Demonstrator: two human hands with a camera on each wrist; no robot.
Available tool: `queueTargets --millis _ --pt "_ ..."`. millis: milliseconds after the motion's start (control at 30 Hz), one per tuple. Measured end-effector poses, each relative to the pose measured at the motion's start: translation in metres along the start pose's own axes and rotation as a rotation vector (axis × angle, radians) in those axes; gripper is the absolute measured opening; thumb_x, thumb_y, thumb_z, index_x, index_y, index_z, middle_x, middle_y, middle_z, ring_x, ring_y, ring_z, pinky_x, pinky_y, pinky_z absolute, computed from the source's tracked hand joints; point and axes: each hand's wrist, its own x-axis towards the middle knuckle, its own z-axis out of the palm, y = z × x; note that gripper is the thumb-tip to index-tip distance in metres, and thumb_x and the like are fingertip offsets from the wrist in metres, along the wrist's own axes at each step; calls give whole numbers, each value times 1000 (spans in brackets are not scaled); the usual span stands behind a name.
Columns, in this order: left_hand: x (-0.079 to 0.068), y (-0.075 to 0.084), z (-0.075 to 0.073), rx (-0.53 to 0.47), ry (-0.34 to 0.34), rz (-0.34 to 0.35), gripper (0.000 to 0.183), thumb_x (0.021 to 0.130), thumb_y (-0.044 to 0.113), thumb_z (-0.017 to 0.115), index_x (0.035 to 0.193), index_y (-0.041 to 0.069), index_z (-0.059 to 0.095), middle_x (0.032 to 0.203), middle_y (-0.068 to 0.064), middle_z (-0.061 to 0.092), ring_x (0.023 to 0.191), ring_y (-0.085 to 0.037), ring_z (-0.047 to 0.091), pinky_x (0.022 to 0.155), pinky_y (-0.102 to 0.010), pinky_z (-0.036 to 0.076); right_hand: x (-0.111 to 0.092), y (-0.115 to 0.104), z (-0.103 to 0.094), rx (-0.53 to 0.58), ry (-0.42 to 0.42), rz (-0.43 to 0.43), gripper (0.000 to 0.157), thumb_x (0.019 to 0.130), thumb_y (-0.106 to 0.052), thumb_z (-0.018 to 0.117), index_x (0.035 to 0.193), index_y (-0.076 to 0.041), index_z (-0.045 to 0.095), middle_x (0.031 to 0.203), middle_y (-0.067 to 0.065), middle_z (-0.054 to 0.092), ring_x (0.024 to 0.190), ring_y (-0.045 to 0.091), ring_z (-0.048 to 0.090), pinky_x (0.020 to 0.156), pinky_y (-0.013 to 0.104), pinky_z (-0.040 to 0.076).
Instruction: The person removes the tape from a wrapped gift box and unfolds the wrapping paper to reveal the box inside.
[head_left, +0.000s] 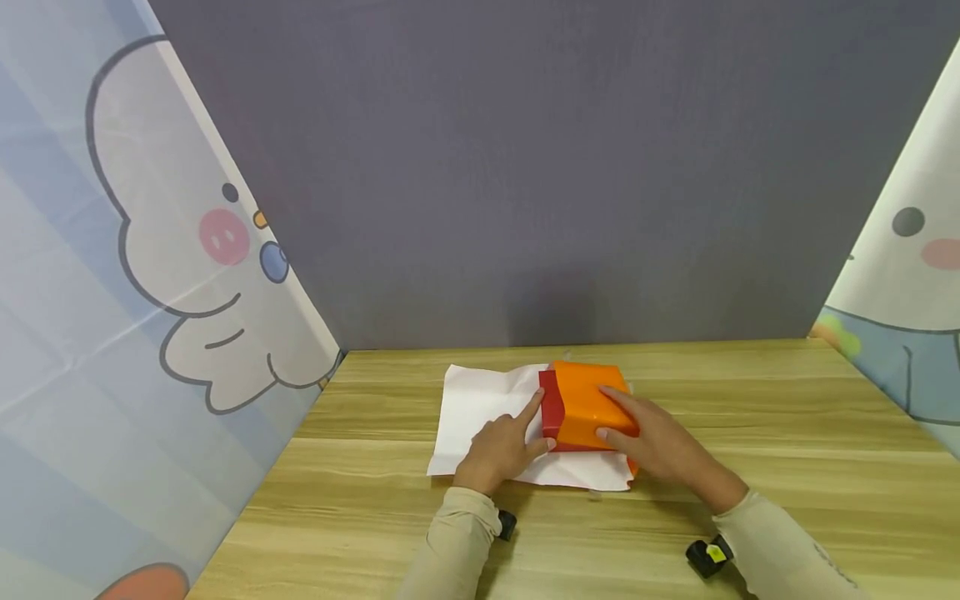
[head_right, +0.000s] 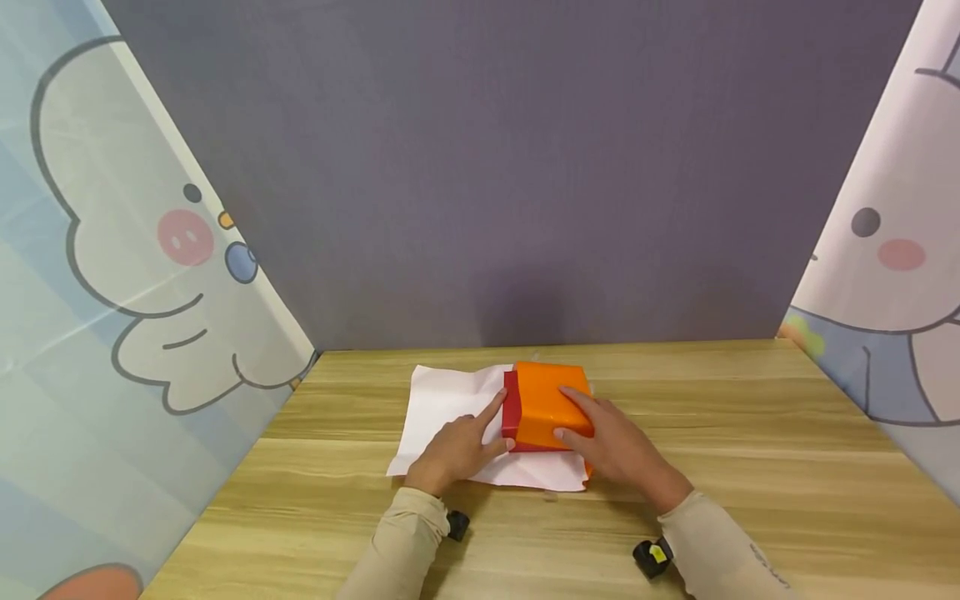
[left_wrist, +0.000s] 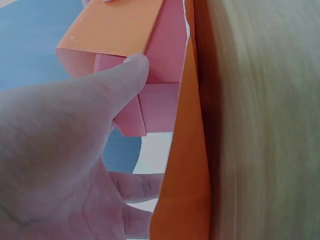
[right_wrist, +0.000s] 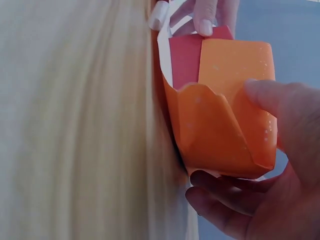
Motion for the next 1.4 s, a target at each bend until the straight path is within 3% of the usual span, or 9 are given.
queueTargets --millis 233,467,667,1233,1400 --pt "0 0 1 -12 0 0 80 94 54 62 160 40 19 119 -16 66 96 -34 64 77 -49 54 -1 3 -6 -30 12 7 71 93 -47 69 151 -11 46 127 22 58 102 32 55 90 57 47" --pt "-1 -2 1 -21 10 19 79 95 53 62 160 38 21 116 -16 67 92 -32 64 75 -46 53 0 4 -14 -39 13 17 74 93 -51 67 152 -12 44 135 25 53 105 33 54 88 56 47" --pt "-2 -2 1 -20 15 30 79 95 53 62 161 37 21 112 -15 67 91 -31 64 74 -45 53 0 3 -22 -15 21 19 77 93 -50 67 152 -7 43 136 26 50 109 36 54 90 56 48" --pt "-1 -1 2 -25 -2 1 79 94 54 62 160 38 21 122 -16 65 100 -33 64 80 -49 54 4 2 -35 147 66 41 71 95 -19 69 150 7 33 145 30 41 121 48 54 90 56 51" --pt "-1 -1 2 -27 0 9 80 94 54 62 160 38 21 121 -16 65 100 -33 64 81 -48 53 4 0 -37 137 81 3 73 96 -15 68 153 7 28 147 32 38 120 51 54 89 57 51"
